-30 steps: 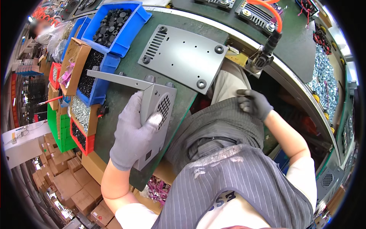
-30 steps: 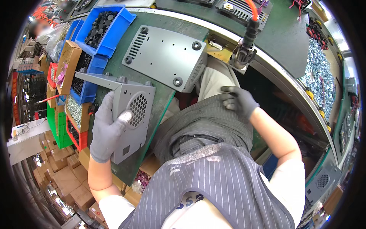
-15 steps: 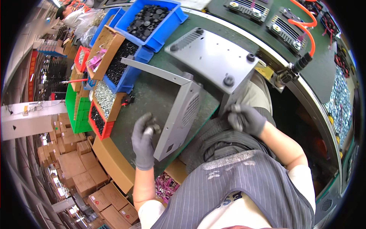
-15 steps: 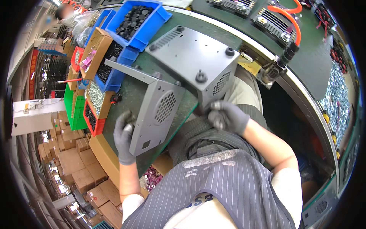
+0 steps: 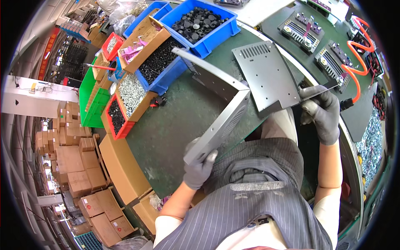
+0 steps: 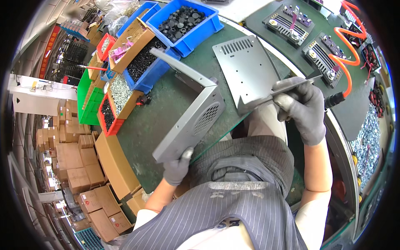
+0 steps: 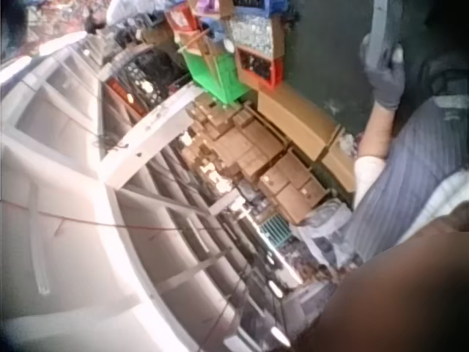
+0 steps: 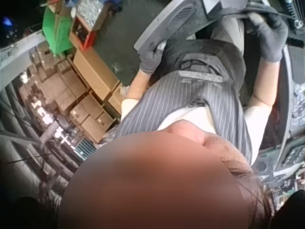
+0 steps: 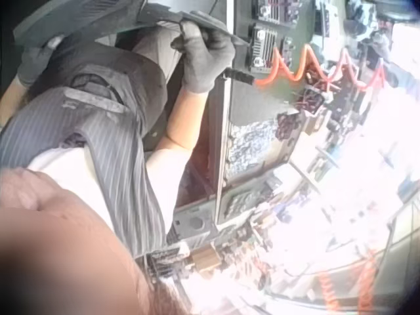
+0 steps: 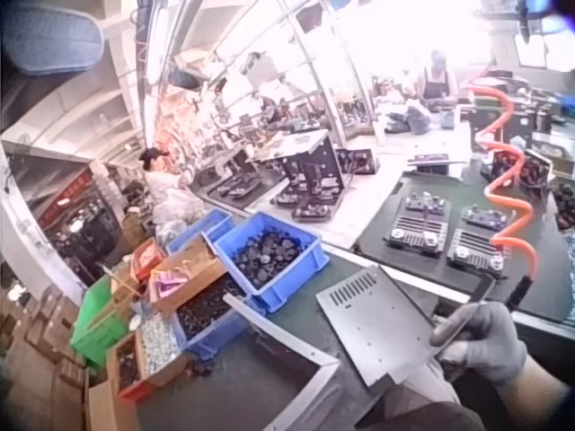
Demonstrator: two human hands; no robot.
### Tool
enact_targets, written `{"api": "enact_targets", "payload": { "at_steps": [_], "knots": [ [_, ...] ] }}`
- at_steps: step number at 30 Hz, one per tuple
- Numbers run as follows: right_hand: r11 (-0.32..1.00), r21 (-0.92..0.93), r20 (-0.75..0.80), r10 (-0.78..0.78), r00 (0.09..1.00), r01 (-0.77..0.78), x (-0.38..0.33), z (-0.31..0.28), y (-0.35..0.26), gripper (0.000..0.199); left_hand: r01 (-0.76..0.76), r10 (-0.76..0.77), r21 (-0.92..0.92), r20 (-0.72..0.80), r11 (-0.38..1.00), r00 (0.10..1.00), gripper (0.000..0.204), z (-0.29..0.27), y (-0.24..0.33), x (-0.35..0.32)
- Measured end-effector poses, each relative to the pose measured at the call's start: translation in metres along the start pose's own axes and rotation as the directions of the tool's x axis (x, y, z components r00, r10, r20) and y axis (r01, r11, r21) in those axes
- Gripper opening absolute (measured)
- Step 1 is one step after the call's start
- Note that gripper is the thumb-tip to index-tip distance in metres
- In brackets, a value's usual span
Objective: The recorder is seen assembling a metal chassis by attaching rubber feet and a cooling fan using a power screwdriver.
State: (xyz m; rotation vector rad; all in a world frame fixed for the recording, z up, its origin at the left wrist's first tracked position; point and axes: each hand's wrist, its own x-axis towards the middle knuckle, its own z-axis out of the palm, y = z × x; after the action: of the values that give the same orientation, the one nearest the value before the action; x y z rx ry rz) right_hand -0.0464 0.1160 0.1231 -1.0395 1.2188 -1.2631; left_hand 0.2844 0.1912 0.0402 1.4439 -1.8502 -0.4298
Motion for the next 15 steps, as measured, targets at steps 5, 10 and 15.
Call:
{"api": "enact_targets", "payload": {
  "at_steps": [5, 10, 15],
  "knots": [
    [0.988, 0.033, 0.097, -0.155, 0.983, 0.153, 0.008, -0.013, 0.004, 0.022, -0.33, 0.373, 0.388, -0.041, 0.861, 0.927, 0.034, -0.08, 0.047, 0.049],
    [0.993, 0.067, 0.197, -0.107, 0.974, 0.096, 0.031, 0.009, 0.008, 0.023, -0.365, 0.387, 0.281, -0.024, 0.888, 0.922, 0.052, -0.053, 0.065, 0.054],
    [0.99, 0.102, 0.149, -0.115, 0.982, 0.101, 0.033, 0.007, 0.014, 0.023, -0.102, 0.094, -0.058, -0.127, 0.993, 0.987, 0.037, -0.024, 0.026, 0.031]
  ]
}}
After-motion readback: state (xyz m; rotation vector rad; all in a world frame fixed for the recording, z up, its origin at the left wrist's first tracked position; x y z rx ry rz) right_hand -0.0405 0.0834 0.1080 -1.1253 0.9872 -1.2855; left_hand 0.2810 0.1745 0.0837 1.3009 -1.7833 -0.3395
